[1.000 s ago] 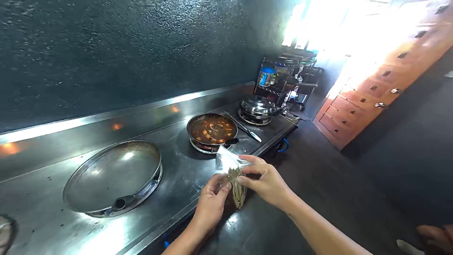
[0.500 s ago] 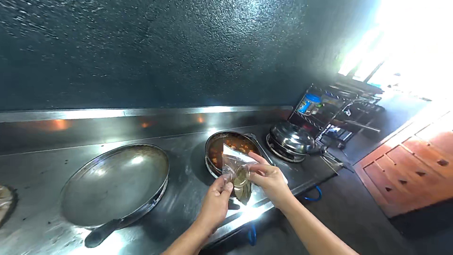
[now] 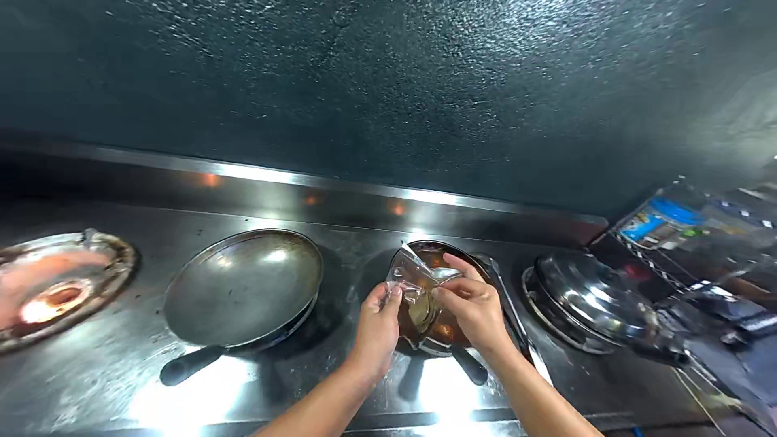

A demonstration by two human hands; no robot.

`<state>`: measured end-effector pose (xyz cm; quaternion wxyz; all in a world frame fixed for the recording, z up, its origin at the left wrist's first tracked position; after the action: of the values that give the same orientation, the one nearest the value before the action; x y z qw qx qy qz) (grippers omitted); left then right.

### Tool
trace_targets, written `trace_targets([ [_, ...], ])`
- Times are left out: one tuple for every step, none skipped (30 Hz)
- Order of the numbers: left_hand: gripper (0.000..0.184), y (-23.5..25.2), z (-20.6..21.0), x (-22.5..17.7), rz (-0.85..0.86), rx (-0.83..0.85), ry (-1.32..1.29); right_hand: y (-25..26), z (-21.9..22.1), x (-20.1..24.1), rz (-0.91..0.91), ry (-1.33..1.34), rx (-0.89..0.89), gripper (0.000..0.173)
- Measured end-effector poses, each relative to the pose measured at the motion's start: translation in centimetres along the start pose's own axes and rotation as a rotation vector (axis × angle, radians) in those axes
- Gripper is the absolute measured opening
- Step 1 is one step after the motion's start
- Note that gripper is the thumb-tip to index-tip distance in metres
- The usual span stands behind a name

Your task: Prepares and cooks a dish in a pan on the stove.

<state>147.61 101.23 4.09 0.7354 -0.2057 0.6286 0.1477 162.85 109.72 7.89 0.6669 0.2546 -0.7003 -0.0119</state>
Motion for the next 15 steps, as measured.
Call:
trace_targets([
  [0.024,0.0,0.3,0.0,0.009,-0.037,-0.002,0.5,-0.4,-0.4,-0.009,-0.062,0.027,0.013],
  [0.024,0.1,0.7,-0.1,0.018,-0.073,-0.001,0.9,-0.8,-0.7,-0.01,-0.119,0.056,0.014],
  [0.024,0.3,1.1,-0.1,0.019,-0.104,0.008,1.4,-1.2,-0.9,-0.002,-0.163,0.091,0.015],
  [0.024,0.4,1.6,-0.2,0.007,-0.123,0.018,1.8,-1.6,-1.0,0.005,-0.189,0.126,0.016],
  [0.024,0.4,2.1,-0.2,-0.009,-0.118,0.03,2.2,-2.0,-1.2,0.013,-0.197,0.162,0.015],
  [0.024,0.4,2.6,-0.2,-0.027,-0.09,0.039,2.5,-2.4,-1.3,0.023,-0.198,0.199,0.015],
  [0.025,0.2,3.1,-0.2,-0.032,-0.048,0.042,2.8,-2.8,-1.4,0.028,-0.197,0.233,0.013],
  [0.029,0.2,3.6,-0.1,-0.029,-0.02,0.04,3.1,-3.2,-1.4,0.03,-0.203,0.26,0.013],
  [0.032,0.2,4.1,0.0,-0.018,-0.024,0.033,3.4,-3.6,-1.3,0.021,-0.209,0.278,0.012],
  [0.032,0.3,4.6,0.2,-0.004,-0.051,0.02,3.6,-4.0,-1.2,0.005,-0.208,0.281,0.011],
  [0.03,0.5,5.1,0.4,0.005,-0.082,-0.001,3.8,-4.4,-1.0,-0.003,-0.196,0.271,0.011],
  [0.026,0.6,5.5,0.6,0.01,-0.111,-0.033,4.0,-4.8,-0.9,0.003,-0.169,0.251,0.011],
  [0.022,0.6,6.1,0.7,0.018,-0.132,-0.074,4.2,-5.2,-0.8,0.021,-0.125,0.228,0.011],
  [0.019,0.6,6.7,0.7,0.025,-0.146,-0.105,4.3,-5.4,-0.9,0.042,-0.079,0.208,0.012],
  [0.016,0.6,7.2,0.8,0.032,-0.165,-0.126,4.4,-5.7,-1.0,0.06,-0.048,0.201,0.012],
])
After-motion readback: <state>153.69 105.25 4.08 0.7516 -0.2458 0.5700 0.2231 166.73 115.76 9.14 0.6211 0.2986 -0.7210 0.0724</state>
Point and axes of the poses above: each hand's wrist, its own y-axis towards the middle knuckle, its own z-axis out of the palm, x = y × z, the point moved 1 cm from there along y, towards the middle knuckle, and after that the axes turned 15 degrees about y, right-handed, at the moved point
